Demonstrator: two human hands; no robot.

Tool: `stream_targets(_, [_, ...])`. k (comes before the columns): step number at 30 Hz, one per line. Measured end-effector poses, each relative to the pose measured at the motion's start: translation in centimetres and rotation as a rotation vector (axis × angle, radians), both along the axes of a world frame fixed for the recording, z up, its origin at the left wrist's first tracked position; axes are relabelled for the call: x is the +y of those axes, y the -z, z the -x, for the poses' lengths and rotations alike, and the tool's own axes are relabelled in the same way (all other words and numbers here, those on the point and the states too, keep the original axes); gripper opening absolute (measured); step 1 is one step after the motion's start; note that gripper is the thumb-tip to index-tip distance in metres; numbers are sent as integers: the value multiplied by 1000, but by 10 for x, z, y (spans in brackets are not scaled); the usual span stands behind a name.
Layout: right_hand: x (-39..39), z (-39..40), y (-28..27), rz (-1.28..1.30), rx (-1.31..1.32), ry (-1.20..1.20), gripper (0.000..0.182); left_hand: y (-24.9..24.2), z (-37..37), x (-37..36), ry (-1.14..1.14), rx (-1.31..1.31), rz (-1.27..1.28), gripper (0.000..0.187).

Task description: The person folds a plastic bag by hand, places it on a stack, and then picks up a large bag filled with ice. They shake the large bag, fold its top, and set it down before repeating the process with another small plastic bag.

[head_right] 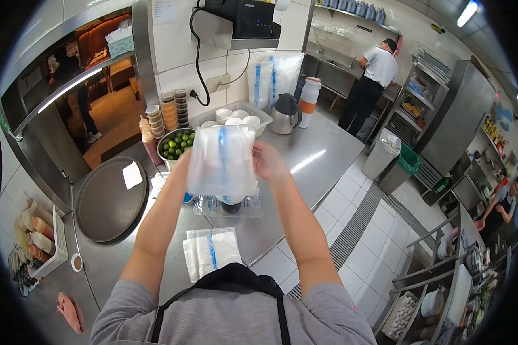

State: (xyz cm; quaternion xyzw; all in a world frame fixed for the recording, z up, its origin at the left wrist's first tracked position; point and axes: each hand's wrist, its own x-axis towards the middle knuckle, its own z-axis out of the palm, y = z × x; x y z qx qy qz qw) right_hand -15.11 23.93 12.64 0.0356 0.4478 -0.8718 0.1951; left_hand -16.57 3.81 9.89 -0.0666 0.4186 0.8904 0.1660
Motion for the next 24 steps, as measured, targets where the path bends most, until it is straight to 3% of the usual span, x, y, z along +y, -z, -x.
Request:
stream_targets(1, [2,6,16,3,1,1,15,3,-13,7,-108,-8,42,16])
stream_targets(3, [9,21,64,112,-24,43,17,43,10,-7,-36,-40,-12,16])
stream_targets(5, [11,3,79,133,-124,78,16,87,22,-23,247,-101,-17,17])
stream_targets(8, [19,-7,105,3,-95,97,17,98,5,-24,204,-90,81,16])
stream_targets(9, [23,-17,103,-326,56,208,21,92,-4,-25,189,-66,135,15])
stream_targets(10, [27,-20,96,-655,213,327,31,66,-22,-28,55,-73,467,33])
stream_targets(11, [24,-21,88,-649,224,335,31,58,-28,-25,55,-58,472,33])
stream_targets(13, [11,-27,79,-325,745,438,52,50,-34,-12,-62,660,227,58])
stream_targets(14, [0,-27,75,-321,736,448,52,61,-21,-5,-53,823,300,73])
stream_targets(15, [-13,-25,71,-324,844,397,71,61,-20,-1,-42,815,302,73])
stream_targets(16, [-23,-23,70,-326,954,343,91,61,-19,2,78,839,483,73])
stream_targets(17, [-28,-21,80,-325,951,351,91,60,-16,5,196,865,664,74])
stream_targets(21, [-31,-15,112,-500,836,343,91,80,-19,12,196,794,590,68])
stream_targets(24, [-32,-18,134,-573,828,374,88,88,-22,9,218,786,685,59])
